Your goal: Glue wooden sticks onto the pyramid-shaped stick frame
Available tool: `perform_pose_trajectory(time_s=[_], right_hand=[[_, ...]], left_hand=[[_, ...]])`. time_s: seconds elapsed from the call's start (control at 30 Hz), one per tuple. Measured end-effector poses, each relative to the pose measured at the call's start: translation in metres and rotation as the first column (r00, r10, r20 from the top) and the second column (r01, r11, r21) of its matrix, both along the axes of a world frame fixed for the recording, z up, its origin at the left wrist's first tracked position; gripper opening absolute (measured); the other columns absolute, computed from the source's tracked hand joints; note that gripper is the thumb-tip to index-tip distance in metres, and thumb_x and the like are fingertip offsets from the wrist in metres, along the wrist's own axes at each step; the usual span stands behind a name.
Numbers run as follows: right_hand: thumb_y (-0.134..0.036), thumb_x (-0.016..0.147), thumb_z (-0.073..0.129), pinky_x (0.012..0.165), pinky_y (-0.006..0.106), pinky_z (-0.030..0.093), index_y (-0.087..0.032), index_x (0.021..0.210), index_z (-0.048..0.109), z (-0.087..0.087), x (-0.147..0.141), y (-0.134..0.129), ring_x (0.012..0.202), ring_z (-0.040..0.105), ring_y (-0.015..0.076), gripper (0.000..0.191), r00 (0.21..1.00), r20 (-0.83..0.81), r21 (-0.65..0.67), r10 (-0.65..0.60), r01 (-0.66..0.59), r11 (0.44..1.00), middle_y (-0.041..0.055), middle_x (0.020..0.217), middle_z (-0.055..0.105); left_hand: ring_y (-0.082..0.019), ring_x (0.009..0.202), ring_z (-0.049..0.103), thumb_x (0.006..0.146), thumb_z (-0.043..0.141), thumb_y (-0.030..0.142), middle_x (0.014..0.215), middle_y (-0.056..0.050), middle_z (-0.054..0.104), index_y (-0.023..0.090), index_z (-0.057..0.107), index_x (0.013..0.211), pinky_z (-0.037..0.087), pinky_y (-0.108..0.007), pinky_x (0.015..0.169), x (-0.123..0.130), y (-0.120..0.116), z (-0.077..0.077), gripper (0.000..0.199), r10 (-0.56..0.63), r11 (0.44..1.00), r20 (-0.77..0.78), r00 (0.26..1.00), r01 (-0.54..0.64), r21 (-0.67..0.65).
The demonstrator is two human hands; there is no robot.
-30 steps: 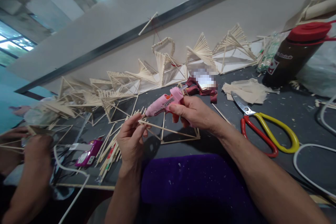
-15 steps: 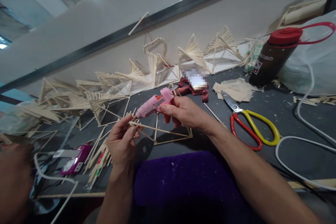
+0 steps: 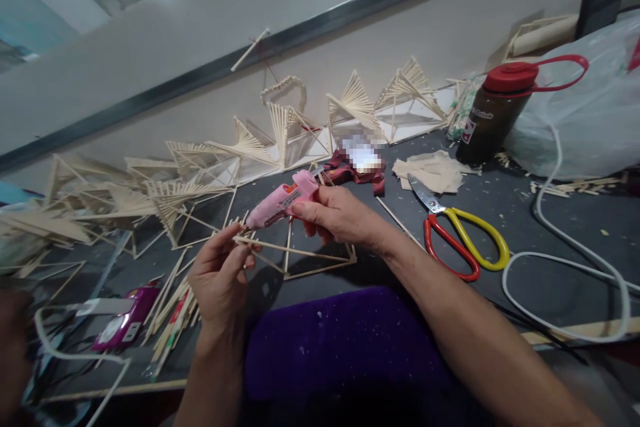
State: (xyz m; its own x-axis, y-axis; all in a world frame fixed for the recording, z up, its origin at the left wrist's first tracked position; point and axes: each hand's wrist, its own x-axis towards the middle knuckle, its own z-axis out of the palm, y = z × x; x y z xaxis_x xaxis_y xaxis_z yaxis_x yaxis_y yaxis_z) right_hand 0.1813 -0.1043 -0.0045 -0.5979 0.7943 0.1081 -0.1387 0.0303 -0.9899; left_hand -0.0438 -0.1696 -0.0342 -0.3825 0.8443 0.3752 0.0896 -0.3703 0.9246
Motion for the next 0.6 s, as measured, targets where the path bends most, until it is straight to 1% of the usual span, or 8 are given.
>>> perform_pose_trajectory(time_s=[0.17,0.23,0.3,0.37,0.4,0.47,0.53,0.6], right_hand=[[-0.047,0.089,0.058,0.038,0.016,0.034,-0.014,0.071,0.057,0.001,0.003,0.002,0.043,0.049,0.0048,0.038,0.999,0.045,0.014,0.008,-0.009,1.0,-0.0001,0.062,0.059],[-0.05,0.087,0.06,0.039,0.016,0.034,-0.013,0.071,0.058,0.004,0.007,0.002,0.044,0.05,0.0053,0.041,0.999,0.051,0.016,-0.017,0.016,1.0,0.0012,0.063,0.061],[-0.053,0.086,0.061,0.038,0.017,0.034,-0.013,0.076,0.061,0.008,0.015,0.002,0.045,0.051,0.0058,0.041,0.997,0.022,0.008,-0.079,0.079,0.997,0.0035,0.069,0.065],[-0.057,0.085,0.061,0.037,0.018,0.032,-0.014,0.082,0.063,0.015,0.028,0.002,0.046,0.052,0.0067,0.043,0.98,-0.03,0.024,-0.194,0.195,0.98,0.0058,0.077,0.068],[-0.06,0.085,0.061,0.038,0.019,0.033,-0.015,0.085,0.063,0.019,0.036,0.002,0.047,0.053,0.0075,0.046,0.96,-0.05,0.042,-0.275,0.277,0.96,0.0065,0.079,0.069],[-0.066,0.085,0.056,0.042,0.021,0.038,-0.017,0.091,0.064,0.023,0.057,0.003,0.051,0.055,0.0099,0.051,0.888,-0.043,0.082,-0.458,0.461,0.884,0.0065,0.077,0.067],[-0.068,0.086,0.053,0.048,0.023,0.043,-0.019,0.096,0.063,0.024,0.081,0.004,0.054,0.056,0.0118,0.051,0.785,0.03,0.111,-0.619,0.613,0.782,0.0053,0.072,0.064],[-0.063,0.086,0.056,0.051,0.025,0.044,-0.02,0.096,0.063,0.019,0.108,0.006,0.054,0.054,0.0124,0.045,0.688,0.13,0.113,-0.714,0.706,0.7,0.0041,0.068,0.061]], left_hand=[[-0.012,0.064,0.069,0.071,0.08,0.017,0.094,-0.005,0.077,0.024,0.076,0.1,0.047,-0.015,0.045,0.002,-0.001,0.002,0.031,0.001,1.0,0.001,1.0,-0.001,0.001],[-0.012,0.065,0.069,0.071,0.08,0.017,0.095,-0.005,0.077,0.024,0.075,0.102,0.047,-0.016,0.045,0.001,-0.001,0.001,0.032,0.002,1.0,-0.007,1.0,-0.002,-0.001],[-0.012,0.065,0.069,0.071,0.079,0.018,0.096,-0.006,0.077,0.023,0.075,0.103,0.047,-0.016,0.046,0.0,-0.001,-0.001,0.032,-0.002,1.0,-0.016,1.0,0.002,0.003],[-0.012,0.066,0.069,0.072,0.079,0.018,0.098,-0.006,0.077,0.023,0.075,0.104,0.048,-0.017,0.046,0.0,0.0,-0.002,0.033,-0.003,1.0,-0.027,1.0,0.003,0.004],[-0.012,0.066,0.069,0.072,0.079,0.017,0.097,-0.006,0.077,0.023,0.075,0.104,0.048,-0.017,0.047,0.0,0.001,-0.002,0.033,0.004,1.0,-0.032,0.999,-0.003,0.005],[-0.012,0.065,0.069,0.071,0.079,0.017,0.096,-0.005,0.077,0.023,0.075,0.102,0.047,-0.016,0.046,0.0,0.003,-0.003,0.032,0.024,1.0,-0.044,0.999,-0.023,0.008],[-0.011,0.064,0.068,0.071,0.079,0.016,0.095,-0.004,0.077,0.024,0.076,0.101,0.047,-0.017,0.046,0.001,0.004,-0.003,0.031,0.028,1.0,-0.045,0.999,-0.028,0.013],[-0.011,0.064,0.068,0.071,0.079,0.014,0.095,-0.003,0.077,0.023,0.076,0.101,0.046,-0.017,0.046,0.001,0.005,-0.003,0.031,0.005,0.999,-0.033,0.999,-0.004,0.034]])
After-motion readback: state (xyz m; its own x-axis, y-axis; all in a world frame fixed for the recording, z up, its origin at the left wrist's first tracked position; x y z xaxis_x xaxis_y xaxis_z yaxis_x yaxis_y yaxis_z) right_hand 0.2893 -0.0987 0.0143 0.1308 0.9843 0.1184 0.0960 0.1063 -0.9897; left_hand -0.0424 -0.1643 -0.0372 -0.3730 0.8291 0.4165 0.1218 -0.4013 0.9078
